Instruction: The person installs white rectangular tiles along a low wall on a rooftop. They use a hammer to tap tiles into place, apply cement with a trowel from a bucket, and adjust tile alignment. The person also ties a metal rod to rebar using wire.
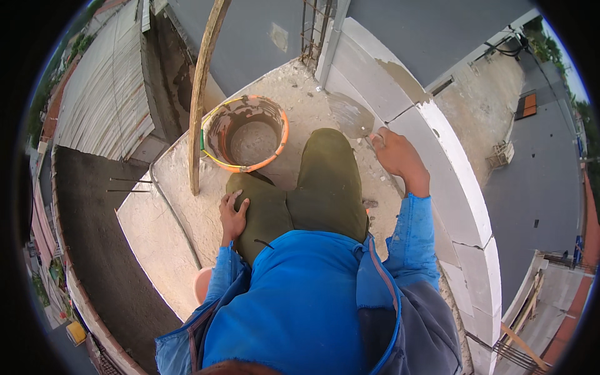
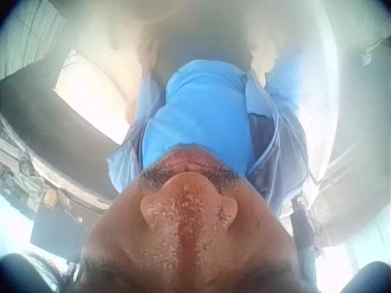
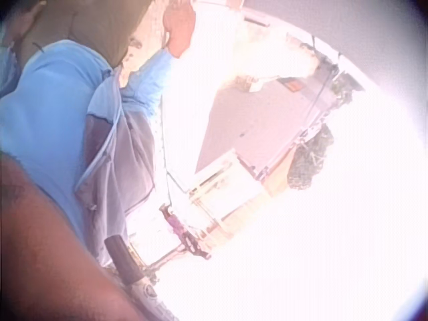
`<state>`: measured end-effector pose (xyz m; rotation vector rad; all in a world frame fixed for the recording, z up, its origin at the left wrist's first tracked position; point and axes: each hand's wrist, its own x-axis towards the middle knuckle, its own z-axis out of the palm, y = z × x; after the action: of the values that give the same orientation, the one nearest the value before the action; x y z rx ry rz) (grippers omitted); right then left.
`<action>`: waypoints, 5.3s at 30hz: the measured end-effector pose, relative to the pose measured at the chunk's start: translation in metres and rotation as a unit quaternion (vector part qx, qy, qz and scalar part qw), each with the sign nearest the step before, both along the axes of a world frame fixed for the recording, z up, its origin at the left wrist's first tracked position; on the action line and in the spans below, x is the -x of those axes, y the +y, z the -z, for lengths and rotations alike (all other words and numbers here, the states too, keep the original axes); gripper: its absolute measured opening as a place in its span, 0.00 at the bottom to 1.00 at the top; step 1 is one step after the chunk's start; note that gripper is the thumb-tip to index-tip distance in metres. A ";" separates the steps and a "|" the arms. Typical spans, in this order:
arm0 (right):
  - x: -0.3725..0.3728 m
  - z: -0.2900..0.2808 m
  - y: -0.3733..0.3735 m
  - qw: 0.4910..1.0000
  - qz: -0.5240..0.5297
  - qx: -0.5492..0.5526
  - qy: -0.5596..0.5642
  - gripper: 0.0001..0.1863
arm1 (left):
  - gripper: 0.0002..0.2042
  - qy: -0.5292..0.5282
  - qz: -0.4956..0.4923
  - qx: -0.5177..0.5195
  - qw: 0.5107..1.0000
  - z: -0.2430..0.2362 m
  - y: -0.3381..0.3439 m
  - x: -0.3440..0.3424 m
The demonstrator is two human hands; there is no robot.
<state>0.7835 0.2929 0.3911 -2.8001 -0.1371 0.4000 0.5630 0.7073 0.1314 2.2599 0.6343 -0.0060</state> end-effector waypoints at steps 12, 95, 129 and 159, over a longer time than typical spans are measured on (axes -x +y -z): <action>-0.046 0.099 0.199 0.977 -0.146 -0.139 0.065 0.25 | 0.17 -0.094 -0.019 -0.034 0.995 -0.027 -0.008 -0.015; -0.357 0.100 0.184 0.542 0.352 -0.750 -0.139 0.08 | 0.13 0.035 0.137 0.434 0.890 -0.186 -0.141 -0.631; -0.322 0.104 0.220 0.536 0.241 -0.803 -0.104 0.15 | 0.20 0.090 0.175 0.370 0.908 -0.206 -0.128 -0.637; -0.300 0.035 0.171 0.461 0.231 -0.855 -0.063 0.08 | 0.19 -0.319 0.170 -0.156 0.919 -0.317 -0.122 -0.638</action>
<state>1.0839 0.4636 0.3556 -0.6912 0.1516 -0.1507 1.2009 0.5851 0.4488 2.4446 -0.1207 0.6759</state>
